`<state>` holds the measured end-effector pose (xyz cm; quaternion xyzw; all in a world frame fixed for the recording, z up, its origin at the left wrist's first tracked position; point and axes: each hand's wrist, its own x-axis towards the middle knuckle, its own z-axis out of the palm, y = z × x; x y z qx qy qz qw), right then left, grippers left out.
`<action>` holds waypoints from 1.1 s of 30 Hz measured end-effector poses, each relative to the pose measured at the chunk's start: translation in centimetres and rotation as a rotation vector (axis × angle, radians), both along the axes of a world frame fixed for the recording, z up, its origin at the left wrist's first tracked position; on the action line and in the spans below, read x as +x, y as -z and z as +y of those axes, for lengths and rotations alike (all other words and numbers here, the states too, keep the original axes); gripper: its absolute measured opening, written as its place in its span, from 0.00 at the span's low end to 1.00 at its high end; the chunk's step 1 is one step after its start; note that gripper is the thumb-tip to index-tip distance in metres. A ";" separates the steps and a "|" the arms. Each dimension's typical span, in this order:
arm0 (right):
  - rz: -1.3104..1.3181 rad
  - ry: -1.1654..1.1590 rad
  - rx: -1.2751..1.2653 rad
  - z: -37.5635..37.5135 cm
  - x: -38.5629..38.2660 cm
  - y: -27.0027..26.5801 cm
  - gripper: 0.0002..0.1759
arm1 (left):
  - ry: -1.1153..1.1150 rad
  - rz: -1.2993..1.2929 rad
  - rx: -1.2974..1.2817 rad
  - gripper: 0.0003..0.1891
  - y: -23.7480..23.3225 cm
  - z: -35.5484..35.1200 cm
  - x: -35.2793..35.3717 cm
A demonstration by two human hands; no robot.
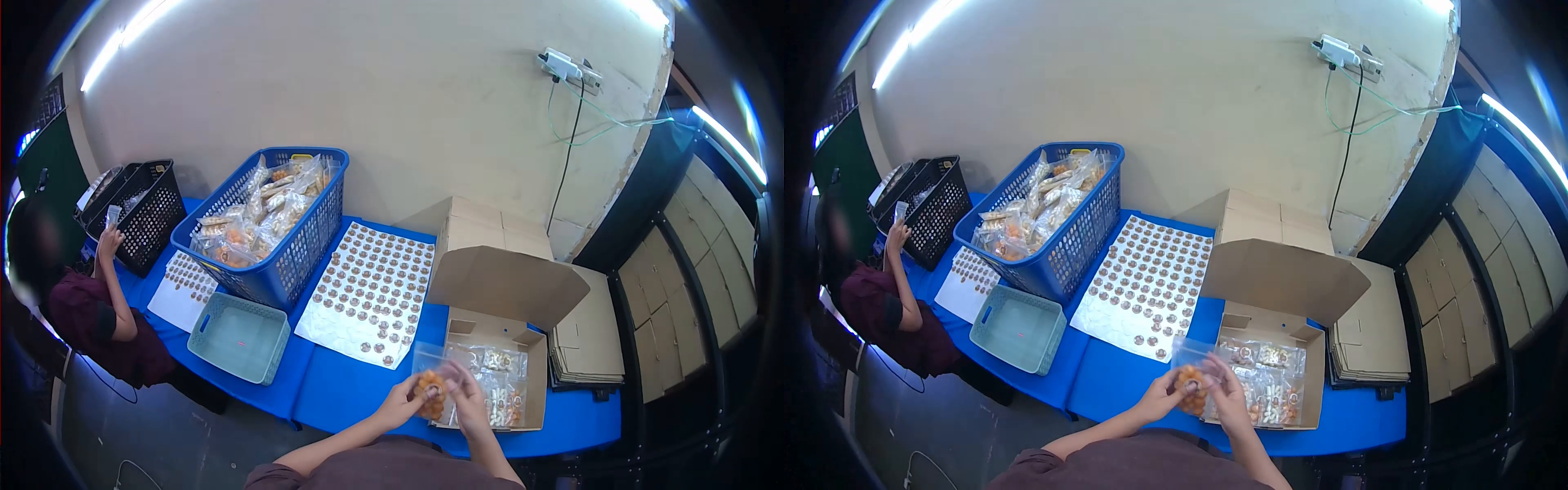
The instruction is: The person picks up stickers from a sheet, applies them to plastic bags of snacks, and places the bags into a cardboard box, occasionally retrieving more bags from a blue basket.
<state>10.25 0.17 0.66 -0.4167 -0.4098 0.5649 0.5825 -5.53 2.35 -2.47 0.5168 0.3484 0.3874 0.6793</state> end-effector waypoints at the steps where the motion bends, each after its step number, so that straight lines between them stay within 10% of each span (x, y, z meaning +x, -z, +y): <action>1: -0.195 -0.071 0.026 -0.2 -0.1 0.2 0.24 | 0.005 -0.030 0.063 0.23 1.0 0.4 -0.1; 14: -0.312 0.601 -0.145 1.9 9.5 12.6 0.27 | -0.190 0.020 0.058 0.20 2.0 4.2 -4.0; 17: -0.459 0.500 -0.218 1.2 11.1 21.1 0.35 | -0.613 0.045 0.280 0.18 -0.3 7.3 -7.9; 20: -0.691 -0.117 -0.558 0.3 11.4 21.9 0.38 | -0.938 0.175 0.583 0.15 -3.8 10.6 -14.2; 23: -0.761 -0.157 -0.535 -0.2 10.4 17.6 0.35 | -1.146 0.644 0.887 0.18 -8.6 12.5 -20.1; 27: -1.016 -0.049 -0.387 -0.5 11.3 17.8 0.27 | -1.197 1.229 0.982 0.19 -11.8 15.3 -27.8; 33: -1.059 0.164 -0.245 -0.4 13.7 19.5 0.22 | -0.961 1.285 0.619 0.27 -3.8 21.5 -40.7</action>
